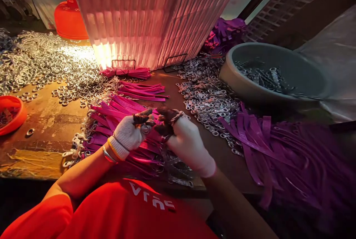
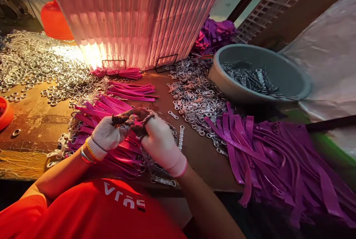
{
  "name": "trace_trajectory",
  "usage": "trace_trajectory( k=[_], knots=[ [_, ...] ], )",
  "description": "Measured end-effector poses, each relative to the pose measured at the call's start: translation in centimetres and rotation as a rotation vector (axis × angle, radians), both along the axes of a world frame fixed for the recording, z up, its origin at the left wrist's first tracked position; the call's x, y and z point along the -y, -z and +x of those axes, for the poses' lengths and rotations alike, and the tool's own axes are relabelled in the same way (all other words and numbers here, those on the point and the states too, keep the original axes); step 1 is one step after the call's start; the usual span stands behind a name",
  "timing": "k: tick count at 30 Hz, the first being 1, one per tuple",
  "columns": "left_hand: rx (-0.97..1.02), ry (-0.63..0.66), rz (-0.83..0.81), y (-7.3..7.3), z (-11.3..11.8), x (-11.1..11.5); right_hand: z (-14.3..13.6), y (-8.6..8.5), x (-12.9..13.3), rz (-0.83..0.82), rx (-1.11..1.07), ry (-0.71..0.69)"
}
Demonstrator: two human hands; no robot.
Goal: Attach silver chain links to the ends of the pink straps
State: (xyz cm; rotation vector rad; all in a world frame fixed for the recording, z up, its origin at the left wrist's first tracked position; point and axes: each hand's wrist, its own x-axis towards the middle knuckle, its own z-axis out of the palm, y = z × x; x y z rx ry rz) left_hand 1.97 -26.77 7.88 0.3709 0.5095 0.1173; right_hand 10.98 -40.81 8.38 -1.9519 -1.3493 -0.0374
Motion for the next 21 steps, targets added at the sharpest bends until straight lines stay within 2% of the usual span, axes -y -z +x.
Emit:
trace_trajectory(
  k=[2,5,10,13,16,19,21],
  knots=[
    [0.018,-0.008,0.081,0.2,-0.3,0.3,-1.2,-0.2,-0.7,-0.014,0.004,-0.034],
    [0.054,-0.057,0.208,0.7,-1.3,0.5,-1.8,-0.1,-1.2,-0.003,-0.075,0.025],
    [0.067,-0.016,0.597,1.5,-3.0,0.4,-2.1,-0.3,-0.9,0.043,-0.198,0.07],
    [0.042,0.026,0.589,1.3,-3.3,0.0,-1.5,-0.5,-0.4,-0.003,-0.149,-0.011],
    [0.054,0.159,0.564,0.9,-3.2,-0.3,-0.5,-0.4,-0.1,-0.066,-0.068,-0.173],
    [0.119,0.288,0.672,0.7,-2.8,-0.3,0.2,0.2,0.0,-0.108,-0.021,-0.336],
    [0.109,0.283,0.776,0.7,-2.6,-0.1,0.4,0.6,0.3,-0.121,0.032,-0.309]
  ],
)
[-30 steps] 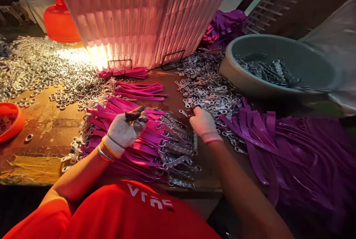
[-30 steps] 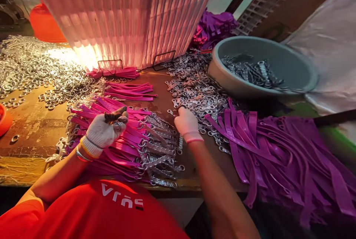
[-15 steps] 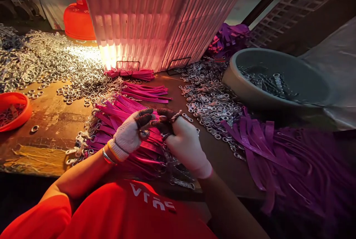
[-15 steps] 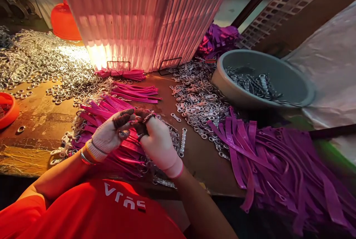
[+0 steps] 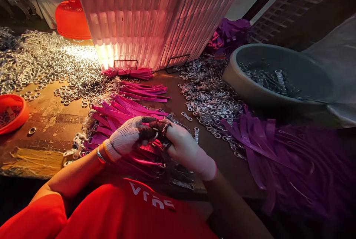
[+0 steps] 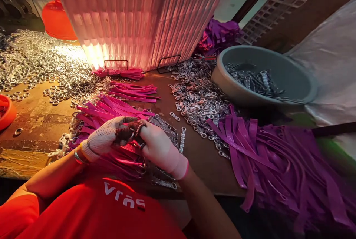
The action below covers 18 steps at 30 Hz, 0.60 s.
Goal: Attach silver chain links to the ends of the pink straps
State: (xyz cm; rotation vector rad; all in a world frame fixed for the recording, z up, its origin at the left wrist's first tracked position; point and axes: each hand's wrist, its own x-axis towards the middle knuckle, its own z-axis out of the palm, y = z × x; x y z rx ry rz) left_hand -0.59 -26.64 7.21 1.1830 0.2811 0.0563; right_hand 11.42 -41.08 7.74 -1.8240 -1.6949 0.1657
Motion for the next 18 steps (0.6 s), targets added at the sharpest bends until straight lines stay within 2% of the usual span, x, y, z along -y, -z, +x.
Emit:
trace_trajectory(
  k=[4,7,9,12,14,16,18],
  knots=[
    [-0.007,-0.131,0.146,-0.2,0.2,0.3,0.1,0.1,0.8,-0.05,0.181,0.18],
    [0.015,-0.044,0.181,-0.9,0.4,0.9,-0.3,-0.4,1.2,-0.044,0.27,0.201],
    [-0.01,-0.019,0.13,-1.5,0.6,1.3,-0.8,-0.6,1.2,0.003,0.303,0.243],
    [-0.044,-0.053,-0.035,-2.6,1.6,1.5,-1.4,-0.4,0.9,0.088,0.228,0.371],
    [-0.023,-0.06,-0.024,-3.0,3.3,0.9,-1.3,0.1,0.9,0.097,0.063,0.444],
    [0.015,0.043,0.184,-2.9,6.4,-0.3,-0.5,0.7,1.2,0.09,-0.051,0.541],
    [0.025,0.232,0.581,-2.0,10.6,-2.1,0.4,1.3,1.9,0.128,-0.073,0.685]
  ],
)
